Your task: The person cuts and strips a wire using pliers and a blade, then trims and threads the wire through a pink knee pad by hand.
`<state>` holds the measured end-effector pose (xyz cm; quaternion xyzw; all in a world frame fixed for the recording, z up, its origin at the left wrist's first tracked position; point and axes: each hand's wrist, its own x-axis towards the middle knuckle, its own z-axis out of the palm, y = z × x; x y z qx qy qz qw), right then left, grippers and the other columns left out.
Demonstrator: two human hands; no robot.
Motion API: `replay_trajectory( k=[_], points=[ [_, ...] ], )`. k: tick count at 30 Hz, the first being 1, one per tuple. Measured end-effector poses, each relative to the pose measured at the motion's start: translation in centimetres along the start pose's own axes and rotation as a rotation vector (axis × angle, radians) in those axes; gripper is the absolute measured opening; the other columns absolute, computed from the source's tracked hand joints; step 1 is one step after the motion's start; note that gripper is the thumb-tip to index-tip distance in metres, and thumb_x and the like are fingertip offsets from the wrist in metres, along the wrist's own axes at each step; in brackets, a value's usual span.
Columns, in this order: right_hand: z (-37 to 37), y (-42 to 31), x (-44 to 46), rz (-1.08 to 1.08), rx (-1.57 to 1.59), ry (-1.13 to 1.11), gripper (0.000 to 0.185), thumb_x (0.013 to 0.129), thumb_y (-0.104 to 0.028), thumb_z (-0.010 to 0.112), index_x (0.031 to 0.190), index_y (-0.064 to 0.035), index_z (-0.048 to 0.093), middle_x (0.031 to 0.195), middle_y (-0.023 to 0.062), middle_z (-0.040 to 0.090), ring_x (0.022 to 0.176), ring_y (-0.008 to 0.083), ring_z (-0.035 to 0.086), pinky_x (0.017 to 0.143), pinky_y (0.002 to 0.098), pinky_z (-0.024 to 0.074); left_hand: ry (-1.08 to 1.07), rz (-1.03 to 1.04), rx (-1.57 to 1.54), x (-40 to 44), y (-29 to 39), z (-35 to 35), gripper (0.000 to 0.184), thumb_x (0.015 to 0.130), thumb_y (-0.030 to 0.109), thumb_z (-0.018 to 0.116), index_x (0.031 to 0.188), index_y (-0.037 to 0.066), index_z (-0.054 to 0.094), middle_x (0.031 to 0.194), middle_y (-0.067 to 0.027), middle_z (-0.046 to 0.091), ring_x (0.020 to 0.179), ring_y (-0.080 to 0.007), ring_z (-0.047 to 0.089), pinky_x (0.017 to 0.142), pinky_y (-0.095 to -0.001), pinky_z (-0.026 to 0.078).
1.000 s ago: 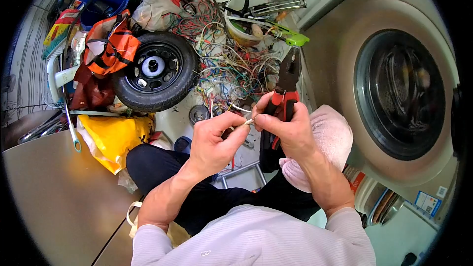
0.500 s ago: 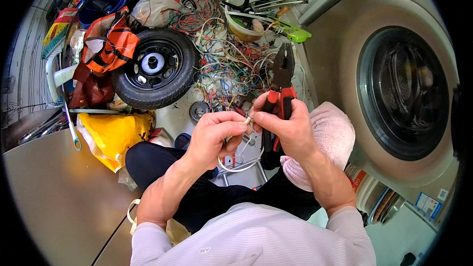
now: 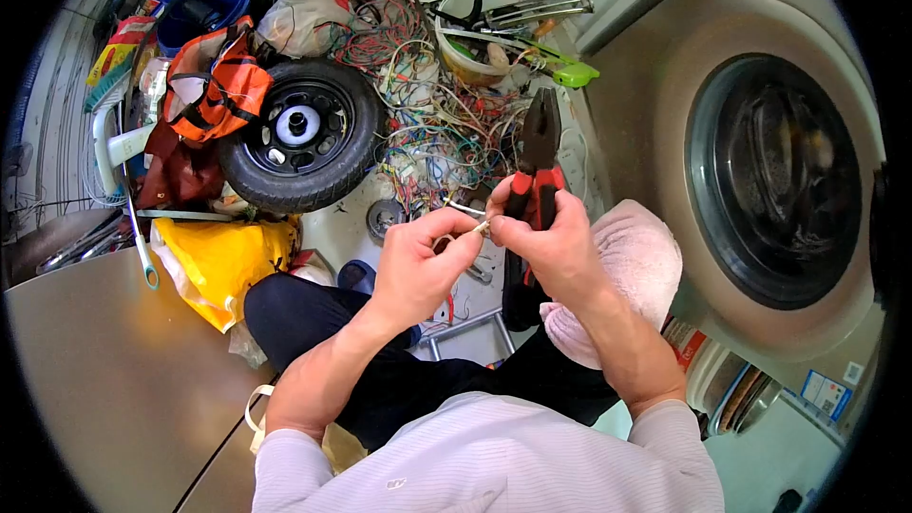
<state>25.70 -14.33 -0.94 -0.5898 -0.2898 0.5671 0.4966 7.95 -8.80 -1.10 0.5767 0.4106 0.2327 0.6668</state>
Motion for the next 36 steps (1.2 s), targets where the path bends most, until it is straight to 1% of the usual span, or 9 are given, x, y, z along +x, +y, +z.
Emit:
replay_trajectory(
  k=[1,6,11,14,16,20,22,32,36],
  points=[
    [0.2,0.1,-0.2,-0.040,-0.042,0.024,0.022,0.084,-0.007,0.072,0.103,-0.0003,0.064,0.091,0.0015,0.065,0.082,0.0073,0.059,0.074,0.0252,0.0507,-0.008,0.027,0.088,-0.2,0.4,-0.1,0.014,0.094,0.011,0.065,0.093,-0.001,0.070,0.070,0.0052,0.060,0.065,-0.0011,0.048,0.056,-0.0205,0.037],
    [0.9,1.0,-0.2,-0.250,-0.126,0.105,0.020,0.085,-0.004,0.069,0.103,-0.0011,0.063,0.090,0.0011,0.065,0.081,0.0081,0.058,0.073,0.0260,0.0505,-0.024,0.004,0.058,-0.3,0.4,0.2,0.013,0.094,0.011,0.065,0.096,-0.001,0.070,0.069,0.0057,0.058,0.065,-0.0011,0.048,0.056,-0.0207,0.038],
    [0.2,-0.2,-0.1,-0.333,-0.350,-0.029,0.016,0.086,-0.004,0.069,0.100,-0.0014,0.062,0.088,0.0006,0.064,0.078,0.0098,0.057,0.071,0.0255,0.0490,-0.085,-0.119,-0.101,-0.3,-0.4,-0.5,0.018,0.094,0.017,0.065,0.098,0.000,0.070,0.071,0.0021,0.062,0.063,-0.0030,0.053,0.055,-0.0229,0.042],
    [0.0,0.1,0.2,-0.262,-0.171,-0.037,0.014,0.087,-0.003,0.069,0.099,-0.0022,0.062,0.088,-0.0001,0.064,0.076,0.0083,0.056,0.068,0.0243,0.0475,-0.125,-0.053,-0.070,-0.3,-0.6,-0.8,0.018,0.094,0.015,0.066,0.106,0.002,0.069,0.075,0.0028,0.063,0.063,-0.0025,0.054,0.055,-0.0222,0.042],
    [0.0,-0.7,0.2,-0.171,-0.104,0.007,0.014,0.087,-0.004,0.069,0.100,-0.0030,0.063,0.088,-0.0001,0.064,0.075,0.0069,0.056,0.067,0.0237,0.0466,-0.174,-0.136,-0.188,-0.4,0.2,-1.2,0.023,0.094,0.012,0.065,0.115,0.002,0.066,0.082,0.0005,0.068,0.061,-0.0034,0.056,0.054,-0.0218,0.044],
    [-0.1,0.1,0.5,-0.124,0.085,0.031,0.014,0.088,-0.007,0.070,0.100,-0.0030,0.063,0.085,-0.0003,0.063,0.074,0.0074,0.058,0.066,0.0244,0.0476,-0.116,-0.152,-0.301,-0.6,1.0,-1.2,0.028,0.094,0.009,0.065,0.121,0.001,0.062,0.091,-0.0029,0.072,0.060,-0.0056,0.060,0.051,-0.0213,0.046],
    [-0.3,0.3,0.6,-0.108,0.039,0.031,0.014,0.089,-0.008,0.070,0.100,-0.0029,0.063,0.084,-0.0004,0.063,0.075,0.0074,0.058,0.066,0.0243,0.0477,-0.107,-0.180,-0.309,-0.7,0.9,-1.3,0.025,0.095,0.008,0.064,0.119,0.000,0.063,0.096,-0.0055,0.074,0.060,-0.0078,0.063,0.048,-0.0208,0.046],
    [0.7,-0.1,1.0,-0.210,0.006,-0.011,0.011,0.090,-0.009,0.070,0.096,-0.0021,0.065,0.083,0.0003,0.064,0.073,0.0081,0.058,0.067,0.0253,0.0483,-0.079,-0.140,-0.273,-0.6,0.1,-1.9,0.028,0.093,0.004,0.065,0.121,-0.001,0.066,0.098,-0.0061,0.074,0.062,-0.0078,0.065,0.045,-0.0206,0.046],
    [0.3,0.0,1.3,-0.167,-0.057,0.051,0.009,0.090,-0.009,0.069,0.093,-0.0016,0.065,0.080,0.0002,0.064,0.071,0.0079,0.058,0.066,0.0258,0.0483,-0.149,-0.151,-0.385,-0.5,0.2,-2.1,0.036,0.094,0.003,0.063,0.130,0.000,0.061,0.103,-0.0086,0.074,0.062,-0.0090,0.066,0.046,-0.0207,0.048]
  ],
)
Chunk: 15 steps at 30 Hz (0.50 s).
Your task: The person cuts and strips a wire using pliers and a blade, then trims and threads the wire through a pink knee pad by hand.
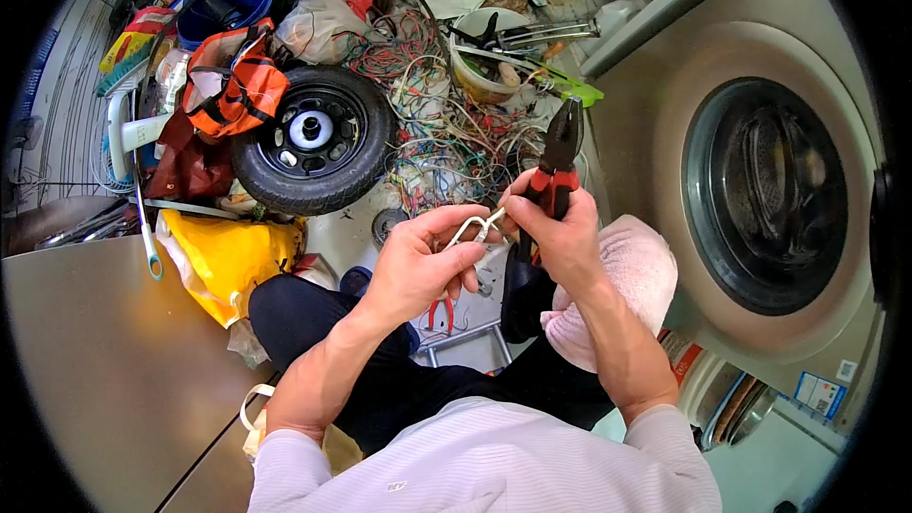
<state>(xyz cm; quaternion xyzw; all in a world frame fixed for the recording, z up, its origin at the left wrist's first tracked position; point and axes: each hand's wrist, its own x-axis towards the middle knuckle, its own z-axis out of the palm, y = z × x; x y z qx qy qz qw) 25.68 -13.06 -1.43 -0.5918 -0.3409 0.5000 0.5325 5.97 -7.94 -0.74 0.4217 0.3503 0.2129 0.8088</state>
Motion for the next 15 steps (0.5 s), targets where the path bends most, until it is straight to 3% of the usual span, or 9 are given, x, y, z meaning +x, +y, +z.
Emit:
replay_trajectory(
  k=[8,11,14,15],
  points=[
    [-0.4,-0.3,-0.1,0.034,0.006,-0.012,0.007,0.090,-0.008,0.068,0.091,-0.0020,0.064,0.077,-0.0008,0.062,0.070,0.0071,0.057,0.064,0.0244,0.0462,-0.120,-0.089,-0.070,0.3,0.1,-0.5,0.039,0.101,0.013,0.057,0.137,-0.002,0.054,0.109,-0.0114,0.073,0.062,-0.0100,0.066,0.045,-0.0204,0.048],
    [-0.4,-0.3,-0.2,0.030,0.045,0.006,0.007,0.091,-0.008,0.068,0.090,-0.0021,0.064,0.076,-0.0014,0.061,0.068,0.0069,0.056,0.063,0.0245,0.0453,-0.111,-0.082,-0.075,0.3,-0.3,-0.4,0.039,0.101,0.016,0.056,0.135,-0.003,0.056,0.110,-0.0165,0.073,0.058,-0.0104,0.065,0.043,-0.0196,0.043],
    [-0.2,-0.4,-0.4,0.007,0.052,0.036,0.007,0.091,-0.008,0.068,0.090,-0.0023,0.064,0.075,-0.0017,0.060,0.068,0.0067,0.055,0.063,0.0244,0.0448,-0.099,-0.077,-0.051,0.1,-0.6,-0.1,0.039,0.100,0.013,0.058,0.137,0.000,0.056,0.104,-0.0128,0.073,0.061,-0.0083,0.064,0.047,-0.0187,0.042],
    [-0.2,-0.4,-0.4,-0.010,0.043,0.055,0.006,0.091,-0.008,0.067,0.090,-0.0025,0.064,0.075,-0.0017,0.060,0.068,0.0067,0.054,0.063,0.0244,0.0446,-0.021,0.050,0.176,0.2,-1.0,0.1,0.039,0.097,0.011,0.062,0.135,0.003,0.059,0.101,-0.0107,0.073,0.066,-0.0105,0.064,0.053,-0.0222,0.047]
  ],
)
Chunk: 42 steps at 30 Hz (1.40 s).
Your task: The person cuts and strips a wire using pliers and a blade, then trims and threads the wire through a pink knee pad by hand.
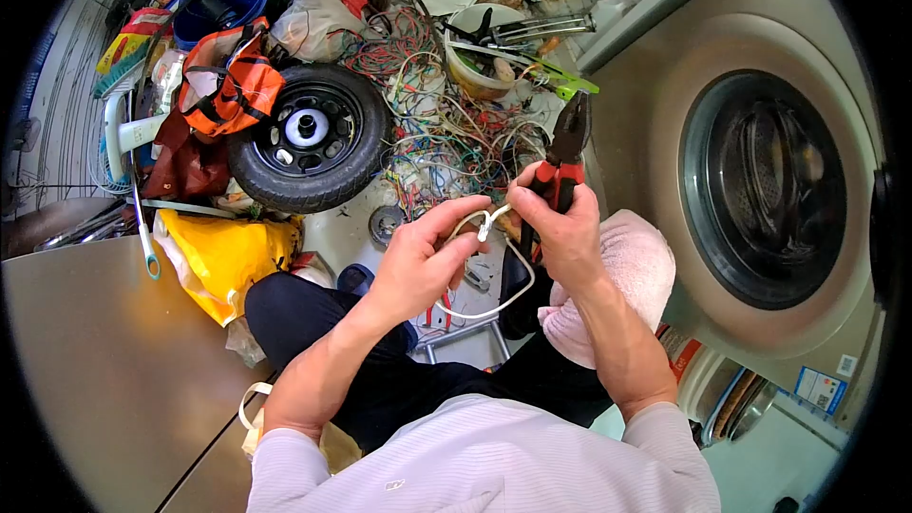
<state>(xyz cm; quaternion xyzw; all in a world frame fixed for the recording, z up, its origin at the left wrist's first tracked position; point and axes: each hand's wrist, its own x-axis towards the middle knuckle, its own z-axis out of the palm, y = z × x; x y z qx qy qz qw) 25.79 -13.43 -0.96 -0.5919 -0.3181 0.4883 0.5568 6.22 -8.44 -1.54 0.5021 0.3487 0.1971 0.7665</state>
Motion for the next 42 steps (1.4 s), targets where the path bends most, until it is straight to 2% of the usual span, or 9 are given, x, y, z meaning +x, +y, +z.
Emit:
replay_trajectory(
  k=[7,10,13,18,27,31,35,37,42],
  points=[
    [0.1,-0.3,-0.4,0.002,0.002,0.043,0.007,0.092,-0.008,0.067,0.090,-0.0021,0.063,0.075,-0.0009,0.060,0.069,0.0074,0.055,0.063,0.0248,0.0440,0.255,0.453,0.501,0.4,0.0,0.9,0.034,0.086,0.002,0.074,0.120,0.005,0.071,0.086,-0.0089,0.069,0.075,-0.0156,0.065,0.069,-0.0288,0.052],
    [0.2,-0.7,-0.5,0.034,0.003,-0.068,0.010,0.093,-0.011,0.068,0.091,-0.0032,0.062,0.078,0.0023,0.063,0.071,0.0103,0.059,0.066,0.0261,0.0465,0.264,0.346,0.333,0.6,0.0,0.5,0.025,0.092,0.004,0.071,0.117,0.002,0.072,0.086,0.0013,0.064,0.072,-0.0031,0.053,0.061,-0.0206,0.041],
    [0.4,0.0,-0.4,0.029,0.052,-0.091,0.010,0.093,-0.011,0.067,0.091,-0.0031,0.061,0.077,0.0023,0.062,0.071,0.0109,0.059,0.066,0.0264,0.0467,0.268,0.323,0.257,0.7,-0.1,0.3,0.022,0.093,0.010,0.070,0.114,0.002,0.073,0.086,-0.0071,0.070,0.074,-0.0144,0.065,0.068,-0.0279,0.050],
    [1.8,0.8,-1.2,0.059,0.081,-0.065,0.008,0.094,-0.011,0.067,0.093,-0.0036,0.062,0.074,-0.0007,0.060,0.068,0.0077,0.056,0.064,0.0239,0.0455,0.337,0.167,0.028,1.3,-1.2,0.6,0.028,0.101,0.025,0.064,0.092,-0.001,0.070,0.079,-0.0025,0.063,0.069,-0.0080,0.053,0.063,-0.0262,0.044],
    [3.2,2.3,-1.7,0.130,0.220,-0.021,0.010,0.095,-0.011,0.066,0.093,-0.0014,0.064,0.076,0.0010,0.062,0.064,0.0081,0.056,0.059,0.0246,0.0445,0.444,0.337,0.215,2.5,-2.2,2.2,0.022,0.099,0.017,0.064,0.090,-0.003,0.068,0.082,-0.0086,0.064,0.070,-0.0161,0.060,0.064,-0.0305,0.047],
    [3.3,2.2,-1.4,0.076,0.147,-0.038,0.014,0.096,-0.014,0.067,0.100,0.0002,0.067,0.080,0.0012,0.065,0.068,0.0071,0.057,0.062,0.0250,0.0468,0.384,0.431,0.410,2.6,-0.9,1.3,0.028,0.104,0.021,0.057,0.105,-0.002,0.073,0.089,-0.0001,0.062,0.073,-0.0074,0.058,0.065,-0.0235,0.048],
    [1.8,1.5,-0.6,0.036,-0.149,-0.010,0.020,0.096,-0.018,0.069,0.103,0.0007,0.066,0.083,0.0005,0.066,0.076,0.0078,0.056,0.069,0.0271,0.0486,0.333,0.222,0.048,2.3,-0.3,0.1,0.029,0.102,0.023,0.060,0.105,-0.003,0.071,0.090,-0.0068,0.064,0.077,-0.0124,0.059,0.069,-0.0267,0.051],
    [0.5,1.1,-0.4,-0.119,-0.309,0.018,0.020,0.095,-0.018,0.070,0.102,0.0001,0.066,0.081,0.0036,0.066,0.075,0.0112,0.058,0.069,0.0300,0.0487,0.258,0.105,-0.047,1.8,1.2,-0.4,0.033,0.104,0.027,0.058,0.108,-0.003,0.071,0.093,-0.0042,0.065,0.086,-0.0096,0.061,0.069,-0.0245,0.051],
    [-1.5,-1.5,0.1,-0.403,-0.799,-0.068,0.017,0.085,-0.013,0.075,0.096,-0.0039,0.066,0.085,0.0140,0.065,0.079,0.0361,0.063,0.069,0.0397,0.0505,0.270,0.503,0.343,2.6,-0.2,-2.0,0.026,0.100,0.023,0.062,0.105,-0.001,0.072,0.094,-0.0057,0.067,0.084,-0.0181,0.063,0.078,-0.0300,0.052]
  ],
)
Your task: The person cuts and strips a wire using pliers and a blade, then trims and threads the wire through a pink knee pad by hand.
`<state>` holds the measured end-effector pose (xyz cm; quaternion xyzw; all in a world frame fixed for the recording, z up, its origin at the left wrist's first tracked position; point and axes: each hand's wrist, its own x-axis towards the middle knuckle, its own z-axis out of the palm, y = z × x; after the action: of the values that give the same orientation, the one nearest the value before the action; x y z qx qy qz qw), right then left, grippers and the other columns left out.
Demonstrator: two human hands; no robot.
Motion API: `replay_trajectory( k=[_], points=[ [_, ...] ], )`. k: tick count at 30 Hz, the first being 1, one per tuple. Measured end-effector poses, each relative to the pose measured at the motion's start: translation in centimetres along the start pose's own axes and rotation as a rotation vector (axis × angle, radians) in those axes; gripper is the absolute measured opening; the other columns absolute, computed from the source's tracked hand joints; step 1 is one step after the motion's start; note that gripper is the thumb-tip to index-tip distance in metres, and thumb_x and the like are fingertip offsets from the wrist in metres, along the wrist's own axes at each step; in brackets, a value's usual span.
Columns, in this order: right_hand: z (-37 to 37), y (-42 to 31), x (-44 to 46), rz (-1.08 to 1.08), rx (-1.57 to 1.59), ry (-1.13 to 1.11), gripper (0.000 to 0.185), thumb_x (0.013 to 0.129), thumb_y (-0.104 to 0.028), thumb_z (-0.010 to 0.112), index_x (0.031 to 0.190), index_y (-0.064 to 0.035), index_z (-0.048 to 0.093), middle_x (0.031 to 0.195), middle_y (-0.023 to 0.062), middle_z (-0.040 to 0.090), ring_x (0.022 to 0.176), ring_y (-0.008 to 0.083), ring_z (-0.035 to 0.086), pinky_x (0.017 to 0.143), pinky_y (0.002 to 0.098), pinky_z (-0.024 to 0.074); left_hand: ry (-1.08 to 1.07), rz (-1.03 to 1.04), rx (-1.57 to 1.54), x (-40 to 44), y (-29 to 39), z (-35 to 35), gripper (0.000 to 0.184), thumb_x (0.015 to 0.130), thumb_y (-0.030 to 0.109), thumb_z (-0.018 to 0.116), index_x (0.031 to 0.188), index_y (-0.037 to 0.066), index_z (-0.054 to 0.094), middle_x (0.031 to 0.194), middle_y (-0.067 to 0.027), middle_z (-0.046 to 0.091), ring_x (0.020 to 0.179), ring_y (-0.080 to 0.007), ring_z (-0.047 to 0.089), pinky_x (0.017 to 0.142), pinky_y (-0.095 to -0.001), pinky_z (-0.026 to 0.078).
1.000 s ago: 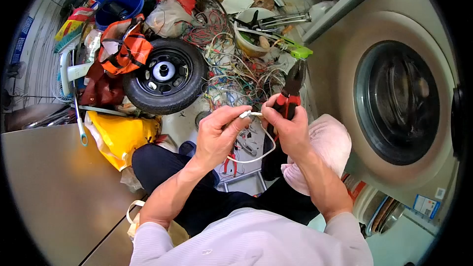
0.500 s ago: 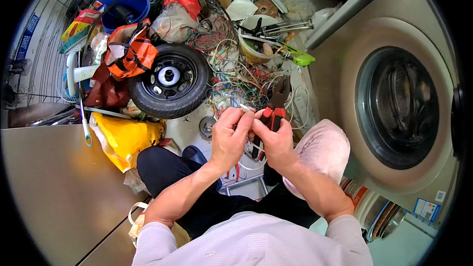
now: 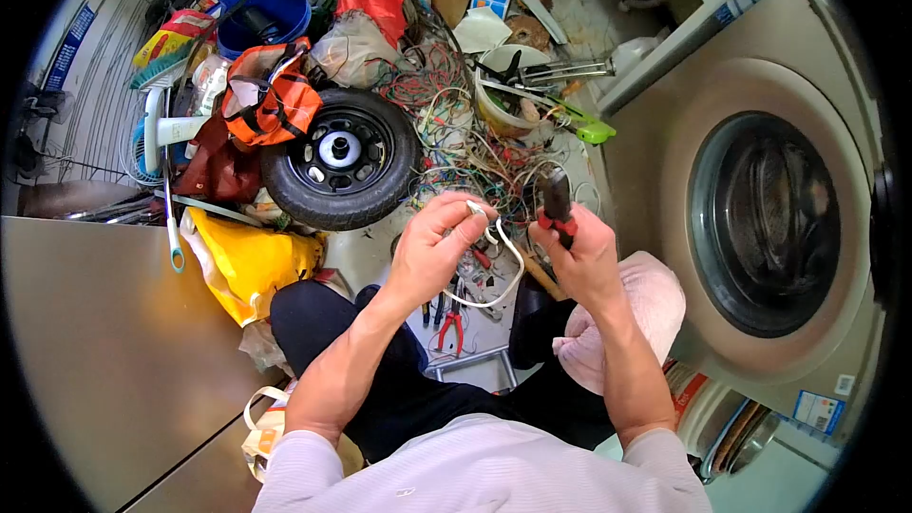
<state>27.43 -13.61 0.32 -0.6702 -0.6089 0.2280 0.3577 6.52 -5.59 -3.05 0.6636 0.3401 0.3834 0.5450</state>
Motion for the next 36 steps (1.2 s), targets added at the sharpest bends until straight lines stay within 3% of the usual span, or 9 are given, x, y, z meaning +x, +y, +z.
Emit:
replay_trajectory(
  k=[3,4,10,18,20,24,26,29,36],
  points=[
    [0.9,0.9,-0.5,-0.172,-0.155,0.067,0.027,0.080,-0.008,0.076,0.104,-0.0059,0.064,0.089,0.0129,0.066,0.083,0.0346,0.065,0.072,0.0417,0.0521,-0.071,0.001,0.084,0.1,1.4,-0.7,0.019,0.096,0.018,0.065,0.101,0.000,0.071,0.090,-0.0099,0.066,0.079,-0.0243,0.062,0.078,-0.0340,0.050],
    [0.8,1.1,-0.8,-0.185,-0.223,0.000,0.040,0.077,-0.005,0.077,0.114,-0.0065,0.062,0.098,0.0132,0.067,0.091,0.0350,0.065,0.077,0.0432,0.0533,-0.092,0.016,0.151,0.1,1.7,-0.9,0.016,0.095,0.015,0.067,0.099,0.000,0.070,0.087,-0.0112,0.064,0.078,-0.0256,0.062,0.075,-0.0349,0.050],
    [0.5,0.8,-1.2,-0.239,-0.483,0.017,0.050,0.072,-0.001,0.071,0.121,-0.0040,0.061,0.109,0.0122,0.066,0.099,0.0322,0.062,0.080,0.0426,0.0474,-0.118,0.143,0.321,-0.5,2.1,-1.3,0.010,0.090,0.009,0.070,0.093,0.001,0.069,0.079,-0.0115,0.058,0.071,-0.0281,0.059,0.065,-0.0359,0.047],
    [1.1,0.9,-1.3,-0.313,-0.578,0.020,0.041,0.074,-0.002,0.066,0.115,-0.0049,0.062,0.099,0.0101,0.063,0.093,0.0298,0.060,0.079,0.0422,0.0439,-0.151,0.175,0.538,-0.7,1.8,-1.6,0.010,0.088,0.014,0.072,0.088,0.004,0.068,0.077,-0.0124,0.058,0.068,-0.0339,0.061,0.061,-0.0427,0.050],
    [1.3,1.1,-1.5,-0.316,-0.582,0.005,0.036,0.075,-0.001,0.065,0.111,-0.0049,0.061,0.094,0.0103,0.061,0.091,0.0308,0.059,0.078,0.0429,0.0442,-0.231,0.139,0.574,-0.7,1.6,-2.0,0.011,0.087,0.012,0.072,0.090,0.002,0.068,0.079,-0.0125,0.058,0.073,-0.0320,0.060,0.065,-0.0388,0.049],
    [2.0,1.9,-2.2,-0.221,-0.514,-0.090,0.023,0.077,0.001,0.063,0.098,-0.0043,0.056,0.088,0.0137,0.057,0.087,0.0344,0.058,0.072,0.0449,0.0468,-0.198,0.199,0.594,-0.7,1.1,-1.9,0.020,0.083,0.017,0.076,0.094,0.003,0.068,0.091,-0.0121,0.063,0.089,-0.0321,0.062,0.078,-0.0401,0.050],
    [2.0,2.2,-2.2,-0.200,-0.506,-0.091,0.021,0.077,0.002,0.062,0.096,-0.0039,0.055,0.088,0.0153,0.056,0.086,0.0358,0.058,0.070,0.0460,0.0475,0.008,0.397,0.817,-0.7,2.3,-1.2,0.033,0.077,0.022,0.081,0.100,0.002,0.068,0.105,-0.0114,0.065,0.107,-0.0331,0.059,0.091,-0.0442,0.046],
    [2.4,1.9,-2.4,-0.168,-0.453,-0.077,0.020,0.077,0.003,0.060,0.095,-0.0023,0.053,0.088,0.0177,0.056,0.083,0.0377,0.058,0.070,0.0475,0.0482,0.012,0.417,0.836,-1.7,1.3,-0.3,0.044,0.073,0.027,0.084,0.104,0.002,0.066,0.110,-0.0106,0.065,0.114,-0.0336,0.056,0.096,-0.0474,0.042],
    [3.2,1.2,-2.5,-0.136,-0.464,-0.011,0.018,0.078,0.004,0.058,0.093,-0.0015,0.051,0.087,0.0188,0.056,0.082,0.0382,0.058,0.072,0.0470,0.0506,0.123,0.418,0.965,-2.1,1.3,0.7,0.029,0.078,0.016,0.075,0.100,0.002,0.065,0.104,-0.0120,0.065,0.112,-0.0322,0.056,0.100,-0.0482,0.040]
  ],
)
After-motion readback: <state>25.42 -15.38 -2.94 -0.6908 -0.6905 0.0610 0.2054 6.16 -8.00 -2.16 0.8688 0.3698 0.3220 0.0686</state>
